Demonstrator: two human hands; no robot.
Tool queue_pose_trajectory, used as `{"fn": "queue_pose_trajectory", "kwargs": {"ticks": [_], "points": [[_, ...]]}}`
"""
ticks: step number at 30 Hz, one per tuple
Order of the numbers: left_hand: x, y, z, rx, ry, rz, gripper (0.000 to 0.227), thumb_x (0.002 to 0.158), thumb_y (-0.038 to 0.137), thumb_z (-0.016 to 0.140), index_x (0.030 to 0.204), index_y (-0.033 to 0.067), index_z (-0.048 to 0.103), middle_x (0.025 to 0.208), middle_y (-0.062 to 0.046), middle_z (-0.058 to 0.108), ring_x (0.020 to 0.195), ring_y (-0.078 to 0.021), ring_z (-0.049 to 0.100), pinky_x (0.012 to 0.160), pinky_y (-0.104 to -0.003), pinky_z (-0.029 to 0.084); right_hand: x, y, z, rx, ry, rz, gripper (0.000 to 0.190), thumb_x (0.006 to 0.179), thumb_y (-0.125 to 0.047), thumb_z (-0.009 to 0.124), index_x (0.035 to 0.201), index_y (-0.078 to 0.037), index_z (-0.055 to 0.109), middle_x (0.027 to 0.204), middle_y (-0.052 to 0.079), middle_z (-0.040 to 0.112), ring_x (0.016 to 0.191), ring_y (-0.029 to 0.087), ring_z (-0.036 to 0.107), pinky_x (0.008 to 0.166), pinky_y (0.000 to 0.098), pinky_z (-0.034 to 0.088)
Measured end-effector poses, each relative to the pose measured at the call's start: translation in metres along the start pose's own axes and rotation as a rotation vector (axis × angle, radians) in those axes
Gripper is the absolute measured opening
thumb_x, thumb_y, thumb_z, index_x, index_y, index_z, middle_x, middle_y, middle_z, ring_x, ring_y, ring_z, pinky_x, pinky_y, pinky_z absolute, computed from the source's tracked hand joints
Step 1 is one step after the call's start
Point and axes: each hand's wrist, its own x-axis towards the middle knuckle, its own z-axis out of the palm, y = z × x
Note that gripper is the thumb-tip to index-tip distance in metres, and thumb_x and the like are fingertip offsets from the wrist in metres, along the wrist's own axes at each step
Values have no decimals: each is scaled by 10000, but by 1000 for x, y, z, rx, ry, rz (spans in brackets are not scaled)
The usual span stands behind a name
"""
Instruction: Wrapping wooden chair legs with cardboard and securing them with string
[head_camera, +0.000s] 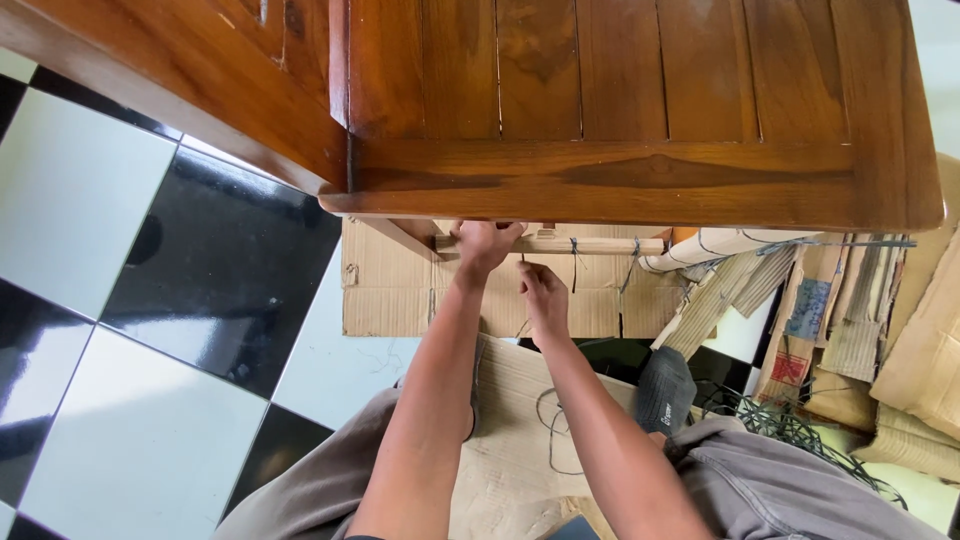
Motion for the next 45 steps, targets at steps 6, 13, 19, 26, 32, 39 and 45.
{"fn": "queue_pose_trajectory", "kwargs": {"ticks": [6,13,19,26,32,39,45], "points": [[-12,-13,-11,-134,-63,129,241,773,440,671,879,236,745,889,18,777,1028,-237,740,1188,-435,245,-41,-32,-12,-349,1,-181,206,1018,-353,672,968,-185,779,639,5,613,629,86,501,593,279,434],[-9,-42,5,-206,-77,168,212,815,467,648,885,296,751,852,138,758,957,-90,729,1205,-425,186,-12,-75,-8,-524,-30,-342,229,979,-372,691,1012,-162,776,901,125,761,925,290,730,836,420,582],[-8,-52,1,-199,-146,211,134,924,440,647,959,365,753,926,184,759,1007,-48,715,1234,-457,114,31,-99,0,-723,-104,-334,253,901,-420,688,903,-178,761,654,103,649,687,299,670,675,454,533],[-12,-55,-5,-232,-140,300,96,929,388,701,995,325,729,999,139,765,1081,-90,703,1238,-516,112,66,-88,7,-488,-112,-184,236,829,-339,706,677,-163,671,542,2,561,518,137,496,490,301,379],[-30,-45,-20,-277,-147,373,80,916,320,721,992,296,730,1081,112,761,1170,-145,673,1231,-566,99,78,-78,6,-442,-107,-118,247,860,-300,711,694,-117,691,543,26,597,480,121,488,431,251,342],[-28,-47,-16,-163,-185,404,23,955,325,678,974,317,668,944,131,741,1098,-115,686,1227,-567,39,68,-92,4,-382,-207,-33,334,890,-421,711,1045,-139,802,638,101,644,450,104,475,359,212,451],[-16,-53,-1,-112,-198,347,28,983,393,620,989,370,636,913,155,743,1040,-115,706,1236,-531,48,71,-94,-9,-138,-255,147,535,931,-629,577,1146,-150,681,841,118,728,632,170,734,640,337,667]]}}
